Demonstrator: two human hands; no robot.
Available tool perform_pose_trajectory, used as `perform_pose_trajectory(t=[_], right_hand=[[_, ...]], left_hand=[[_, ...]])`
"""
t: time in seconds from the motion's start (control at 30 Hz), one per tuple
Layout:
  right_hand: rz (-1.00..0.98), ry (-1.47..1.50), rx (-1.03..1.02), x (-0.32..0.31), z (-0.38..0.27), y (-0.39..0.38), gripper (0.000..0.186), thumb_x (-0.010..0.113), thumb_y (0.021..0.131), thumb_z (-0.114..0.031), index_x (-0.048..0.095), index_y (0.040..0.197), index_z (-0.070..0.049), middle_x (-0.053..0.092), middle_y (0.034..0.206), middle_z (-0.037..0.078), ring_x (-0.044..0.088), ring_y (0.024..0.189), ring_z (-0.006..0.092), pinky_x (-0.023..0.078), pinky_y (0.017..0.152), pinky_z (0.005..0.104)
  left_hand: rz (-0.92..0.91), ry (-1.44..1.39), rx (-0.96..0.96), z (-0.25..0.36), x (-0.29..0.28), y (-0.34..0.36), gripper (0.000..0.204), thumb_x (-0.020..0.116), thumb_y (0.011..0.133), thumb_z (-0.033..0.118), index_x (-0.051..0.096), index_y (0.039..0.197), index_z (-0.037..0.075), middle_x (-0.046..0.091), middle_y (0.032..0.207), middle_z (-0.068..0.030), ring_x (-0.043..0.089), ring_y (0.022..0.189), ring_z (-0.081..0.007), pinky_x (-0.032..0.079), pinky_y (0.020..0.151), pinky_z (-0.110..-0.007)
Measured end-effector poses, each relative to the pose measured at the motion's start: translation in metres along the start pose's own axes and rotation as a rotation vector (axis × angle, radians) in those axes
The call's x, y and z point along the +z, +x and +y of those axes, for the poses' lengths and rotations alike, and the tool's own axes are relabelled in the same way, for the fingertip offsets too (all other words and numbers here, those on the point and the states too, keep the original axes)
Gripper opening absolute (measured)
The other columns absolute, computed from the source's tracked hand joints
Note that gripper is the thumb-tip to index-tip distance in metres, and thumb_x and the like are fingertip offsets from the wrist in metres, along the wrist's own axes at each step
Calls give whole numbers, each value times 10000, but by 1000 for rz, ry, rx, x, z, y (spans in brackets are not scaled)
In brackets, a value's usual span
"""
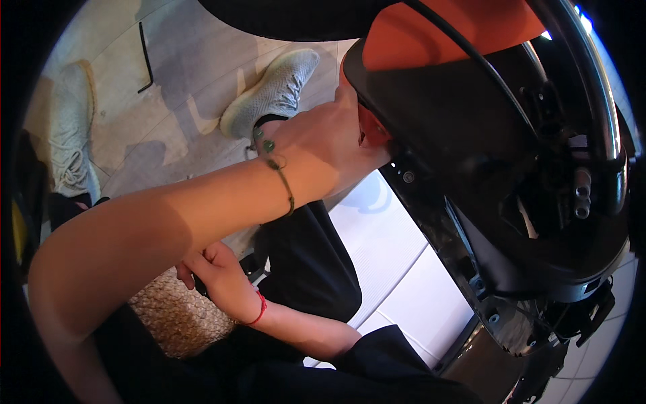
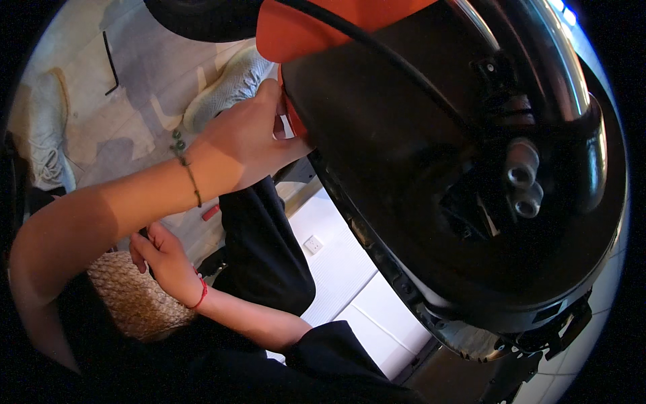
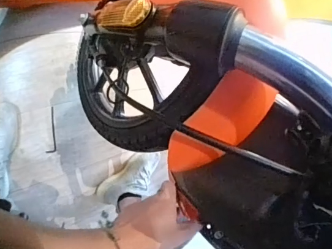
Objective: The recorder is repairing an electric scooter by removing or attaching body panels and screws using hex keys.
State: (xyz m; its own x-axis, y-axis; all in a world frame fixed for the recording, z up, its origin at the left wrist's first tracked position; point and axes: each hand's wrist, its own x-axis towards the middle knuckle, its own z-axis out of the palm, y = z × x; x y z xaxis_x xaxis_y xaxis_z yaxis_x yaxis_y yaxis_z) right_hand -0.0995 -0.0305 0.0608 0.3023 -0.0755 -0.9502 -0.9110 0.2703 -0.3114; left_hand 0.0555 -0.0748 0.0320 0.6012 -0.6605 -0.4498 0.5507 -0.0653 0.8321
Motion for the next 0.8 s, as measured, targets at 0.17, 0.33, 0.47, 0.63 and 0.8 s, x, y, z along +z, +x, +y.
perform_pose_trajectory(t=[0.17, 0.33, 0.47, 0.63, 0.8], right_hand=[[-73, 64, -30, 7, -6, -1, 122, 423, 916, -120, 477, 894, -13, 461, 675, 17, 436, 563, 88, 356, 549, 214], [-65, 39, -25, 7, -6, -10, 169, 417, 917, -93, 464, 1050, -1, 432, 671, 3, 417, 577, 70, 347, 543, 201], [-64, 91, 23, 15, -4, -17, 227, 415, 920, -83, 441, 1130, -1, 419, 672, -6, 399, 585, 54, 336, 541, 190], [-110, 69, 68, 19, -9, -30, 259, 423, 913, -72, 400, 1163, -12, 405, 673, -4, 377, 557, 53, 320, 529, 190], [-58, 165, -57, 15, -15, -39, 240, 433, 899, -55, 403, 1135, -23, 404, 659, 2, 369, 541, 61, 319, 509, 200]], left_hand=[[10, 63, 66, -6, -1, 7, 547, 684, 656, 374, 433, 979, 11, 591, 738, -140, 604, 707, -305, 464, 653, -353], [-15, 316, 197, -2, -19, 8, 557, 630, 673, 431, 469, 994, 5, 635, 766, -149, 626, 771, -315, 481, 709, -381], [75, 349, 313, -8, -14, 11, 532, 643, 660, 449, 497, 924, 10, 628, 739, -151, 627, 733, -300, 486, 685, -379], [87, 375, 284, -4, -13, 12, 561, 642, 671, 453, 474, 954, -1, 621, 707, -150, 626, 704, -303, 494, 660, -363], [5, 484, 222, 2, -15, 9, 595, 592, 697, 500, 468, 975, -11, 623, 758, -169, 625, 748, -305, 489, 697, -370]])
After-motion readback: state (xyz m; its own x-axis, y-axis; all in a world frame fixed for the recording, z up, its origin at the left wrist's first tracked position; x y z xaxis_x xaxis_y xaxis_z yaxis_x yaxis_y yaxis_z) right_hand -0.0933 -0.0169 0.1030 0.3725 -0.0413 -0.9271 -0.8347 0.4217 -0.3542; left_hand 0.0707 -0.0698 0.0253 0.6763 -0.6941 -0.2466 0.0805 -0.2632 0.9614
